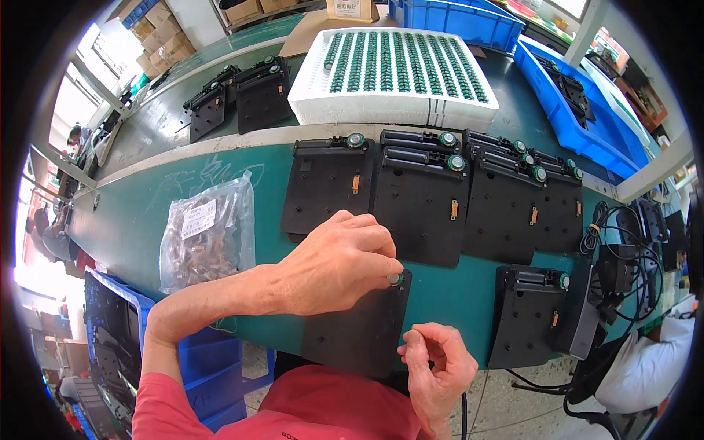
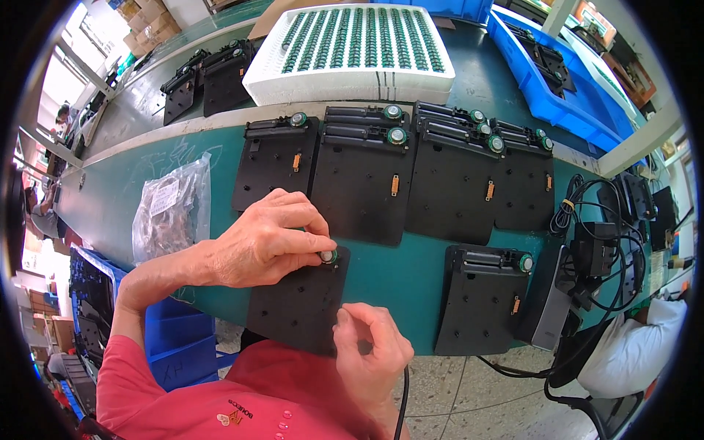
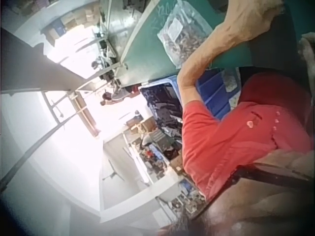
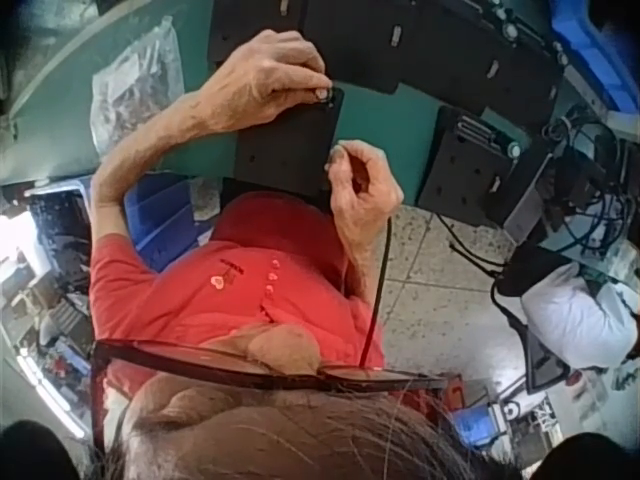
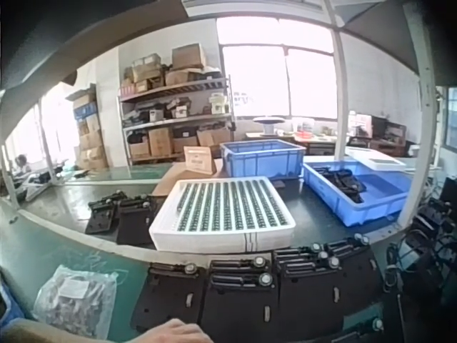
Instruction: The person assembles small components by hand, inserting green caps and copper connectors into plastic housing on a factory production line.
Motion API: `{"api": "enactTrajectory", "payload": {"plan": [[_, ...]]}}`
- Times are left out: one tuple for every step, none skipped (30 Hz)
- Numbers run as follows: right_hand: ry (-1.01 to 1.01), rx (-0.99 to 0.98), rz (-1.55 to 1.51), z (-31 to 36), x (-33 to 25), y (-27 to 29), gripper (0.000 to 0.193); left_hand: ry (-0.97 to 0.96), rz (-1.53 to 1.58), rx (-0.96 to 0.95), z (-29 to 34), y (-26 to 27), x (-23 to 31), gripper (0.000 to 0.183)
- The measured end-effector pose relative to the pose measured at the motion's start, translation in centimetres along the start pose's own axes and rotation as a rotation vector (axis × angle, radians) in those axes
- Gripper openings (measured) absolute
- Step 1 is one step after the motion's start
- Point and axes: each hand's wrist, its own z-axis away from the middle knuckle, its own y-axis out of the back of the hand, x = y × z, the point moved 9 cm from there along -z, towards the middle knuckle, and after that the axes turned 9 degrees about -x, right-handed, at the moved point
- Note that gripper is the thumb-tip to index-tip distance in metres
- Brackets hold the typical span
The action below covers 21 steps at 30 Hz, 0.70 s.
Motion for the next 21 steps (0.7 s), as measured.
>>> {"api": "enactTrajectory", "payload": {"plan": [[-0.002,0.000,-0.001,0.0,0.0,0.0,0.008,-0.001,0.001,-0.001,0.0,-0.2,0.0,0.024],[-0.001,-0.002,-0.002,0.0,0.0,0.0,0.008,-0.005,0.016,0.023,0.2,-0.1,0.0,0.026],[-0.002,-0.002,-0.001,0.0,0.0,-0.1,0.008,-0.010,0.032,0.046,0.3,0.0,0.0,0.028],[-0.002,-0.002,0.001,0.0,0.0,-0.1,0.008,-0.008,0.031,0.046,0.4,0.0,-0.1,0.028],[-0.002,-0.003,0.001,0.0,0.0,-0.1,0.008,-0.027,0.039,0.032,0.4,-0.2,-0.1,0.030],[-0.001,-0.003,0.000,0.0,0.0,-0.1,0.008,-0.045,0.046,0.019,0.3,-0.3,0.0,0.031],[0.000,-0.002,-0.001,0.0,0.0,-0.1,0.008,-0.045,0.047,0.019,0.2,-0.2,-0.1,0.031],[-0.001,-0.001,0.000,0.0,0.0,-0.1,0.008,-0.065,0.032,-0.020,0.0,-0.4,0.1,0.032],[-0.002,-0.002,0.007,0.0,0.1,0.0,0.008,-0.086,0.017,-0.058,-0.2,-0.6,0.3,0.033],[-0.003,-0.002,0.015,0.0,0.1,0.0,0.008,-0.087,0.019,-0.059,-0.3,-0.6,0.3,0.033],[-0.004,-0.003,0.014,0.0,0.1,0.0,0.008,-0.088,0.025,-0.069,-0.3,-0.6,0.3,0.033],[-0.004,-0.002,0.014,0.0,0.0,0.0,0.008,-0.089,0.032,-0.079,-0.3,-0.7,0.3,0.032],[-0.004,-0.002,0.013,0.0,0.0,0.0,0.008,-0.089,0.032,-0.080,-0.3,-0.8,0.2,0.032],[-0.005,-0.002,0.013,0.0,0.0,0.0,0.008,-0.088,0.047,-0.071,-0.3,-0.8,0.1,0.030],[-0.006,-0.003,0.008,0.0,0.1,0.0,0.007,-0.087,0.062,-0.061,-0.4,-0.8,0.1,0.028],[-0.007,-0.004,0.002,0.0,0.1,0.0,0.007,-0.087,0.063,-0.062,-0.4,-0.8,0.0,0.028],[-0.008,-0.004,0.001,0.0,0.1,-0.1,0.007,-0.088,0.078,-0.058,-0.5,-0.6,0.0,0.026],[-0.008,-0.005,0.002,0.0,0.0,-0.1,0.007,-0.088,0.094,-0.054,-0.5,-0.5,0.0,0.024],[-0.008,-0.006,0.003,0.0,0.0,-0.1,0.007,-0.087,0.094,-0.054,-0.5,-0.5,0.0,0.024],[-0.010,-0.005,0.003,0.0,0.1,-0.1,0.007,-0.090,0.092,-0.060,-0.6,-0.5,0.0,0.023],[-0.006,-0.003,0.005,0.0,0.1,-0.1,0.008,-0.092,0.089,-0.065,-0.7,-0.5,0.1,0.022]]}}
